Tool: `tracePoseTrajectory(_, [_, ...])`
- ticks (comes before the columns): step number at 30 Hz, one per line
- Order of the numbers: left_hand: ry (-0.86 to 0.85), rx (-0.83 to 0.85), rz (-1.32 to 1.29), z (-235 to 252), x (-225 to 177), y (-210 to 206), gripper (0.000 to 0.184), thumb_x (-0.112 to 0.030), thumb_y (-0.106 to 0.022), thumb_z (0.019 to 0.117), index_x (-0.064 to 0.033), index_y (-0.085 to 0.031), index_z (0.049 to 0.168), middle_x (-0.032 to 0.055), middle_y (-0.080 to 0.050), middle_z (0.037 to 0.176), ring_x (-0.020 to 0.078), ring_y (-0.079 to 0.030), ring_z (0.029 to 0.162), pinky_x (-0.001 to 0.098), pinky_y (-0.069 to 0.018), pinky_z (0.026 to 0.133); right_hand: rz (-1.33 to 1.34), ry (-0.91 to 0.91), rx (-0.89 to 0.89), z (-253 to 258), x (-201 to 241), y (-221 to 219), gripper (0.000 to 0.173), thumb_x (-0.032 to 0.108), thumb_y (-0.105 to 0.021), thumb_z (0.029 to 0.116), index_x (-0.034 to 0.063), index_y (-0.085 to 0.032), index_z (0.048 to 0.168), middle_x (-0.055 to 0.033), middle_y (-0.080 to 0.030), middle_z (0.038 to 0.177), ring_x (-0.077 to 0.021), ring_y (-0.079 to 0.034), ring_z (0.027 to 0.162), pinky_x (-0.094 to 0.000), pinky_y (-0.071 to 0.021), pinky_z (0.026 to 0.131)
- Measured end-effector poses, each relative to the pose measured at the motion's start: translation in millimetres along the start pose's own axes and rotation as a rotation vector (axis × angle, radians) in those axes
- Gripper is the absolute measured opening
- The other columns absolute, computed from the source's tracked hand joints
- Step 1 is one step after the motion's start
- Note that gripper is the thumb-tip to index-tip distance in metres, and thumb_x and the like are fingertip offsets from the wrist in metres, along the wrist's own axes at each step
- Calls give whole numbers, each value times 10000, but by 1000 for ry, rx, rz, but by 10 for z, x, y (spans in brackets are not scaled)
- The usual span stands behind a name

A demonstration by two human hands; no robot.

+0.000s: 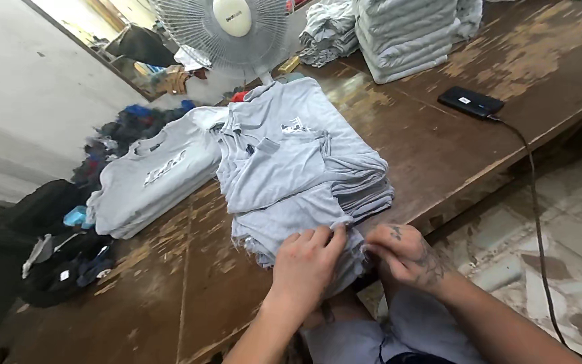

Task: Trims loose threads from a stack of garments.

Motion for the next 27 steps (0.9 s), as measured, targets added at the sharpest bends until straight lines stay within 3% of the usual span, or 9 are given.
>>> tracePoseTrajectory(4, [186, -23, -230, -97, 156, -17, 302, -178, -584, 947, -36, -718, 1178, 110, -706, 865, 253, -688, 660, 423, -553, 534, 79, 34, 346, -93, 116, -2, 289, 308, -573, 1017, 74, -724, 942, -76, -695, 822, -189, -691, 748, -339, -572, 665])
tracePoseTrajectory(7, [309, 13, -333, -253, 225, -80, 400, -336, -677, 894, 0, -662, 1110, 76, -638, 720, 226, -601, 556, 421, -493, 485, 6, 11, 475, -188, 108, 31, 299, 307, -612, 991, 98, -715, 1178, -71, -736, 911, -213, -722, 773, -389, -604, 683])
tracePoseTrajectory(10, [435, 382, -454, -332, 432, -14, 240, -167, -688, 911, 18, -677, 1063, 176, -698, 828, 372, -701, 762, 612, -541, 686, -3, 50, 396, -137, 65, 47, 256, 248, -566, 1001, 86, -711, 867, -54, -672, 697, -209, -678, 649, -382, -562, 620])
tracePoseTrajectory(12, [651, -242, -534, -423, 677, 231, 131, -3, -569, 939, 98, -652, 956, 102, -670, 765, 184, -667, 691, 384, -575, 694, -15, 118, 347, -18, 102, -24, 421, 366, -534, 1032, 97, -652, 730, -50, -622, 660, -220, -647, 676, -386, -529, 674])
tracePoseTrajectory(15, [706, -1182, -790, -291, 667, 502, 134, -84, -388, 1069, -136, -471, 979, -135, -513, 633, -13, -524, 513, 168, -485, 488, -20, 220, 336, 335, 218, -329, 333, 343, -565, 1017, 92, -702, 847, -96, -716, 919, -319, -691, 1026, -521, -512, 988])
tracePoseTrajectory(18, [417, -813, -759, -202, 196, 284, 172, -288, -549, 1060, -150, -642, 1015, -127, -660, 815, -78, -604, 700, 114, -515, 636, -90, 163, 435, 972, 87, -682, 300, 279, -601, 1008, 42, -746, 1119, -191, -710, 1238, -413, -608, 1280, -641, -411, 1100])
tracePoseTrajectory(21, [409, -366, -723, -427, 90, -94, 313, -315, -600, 1011, -16, -663, 1080, -37, -549, 698, -53, -472, 578, 106, -408, 541, -247, -106, 668, 1581, -386, -998, 520, 478, -497, 1056, 135, -616, 1428, -221, -522, 1512, -445, -375, 1478, -703, -214, 1183])
tracePoseTrajectory(24, [562, 73, -695, -821, 221, -384, 413, -290, -747, 890, -20, -692, 1198, 45, -633, 714, 120, -555, 562, 322, -492, 537, -247, -401, 818, 1765, -951, -1285, 693, 627, -493, 1005, 225, -455, 1568, -261, -338, 1627, -529, -240, 1506, -793, -109, 1149])
tracePoseTrajectory(27, [545, 15, -663, -879, 227, -410, 139, -140, -654, 911, -32, -721, 966, 28, -678, 742, 83, -634, 641, 271, -547, 613, -276, -402, 821, 1744, -1110, -1442, 775, 687, -460, 986, 220, -394, 1601, -281, -300, 1637, -548, -237, 1500, -812, -112, 1136])
Point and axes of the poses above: each hand's wrist, its own z-axis towards the middle knuckle, its own y-axis out of the back of the hand, x = y × z, the point moved 3 cm from there along z, towards the middle knuckle
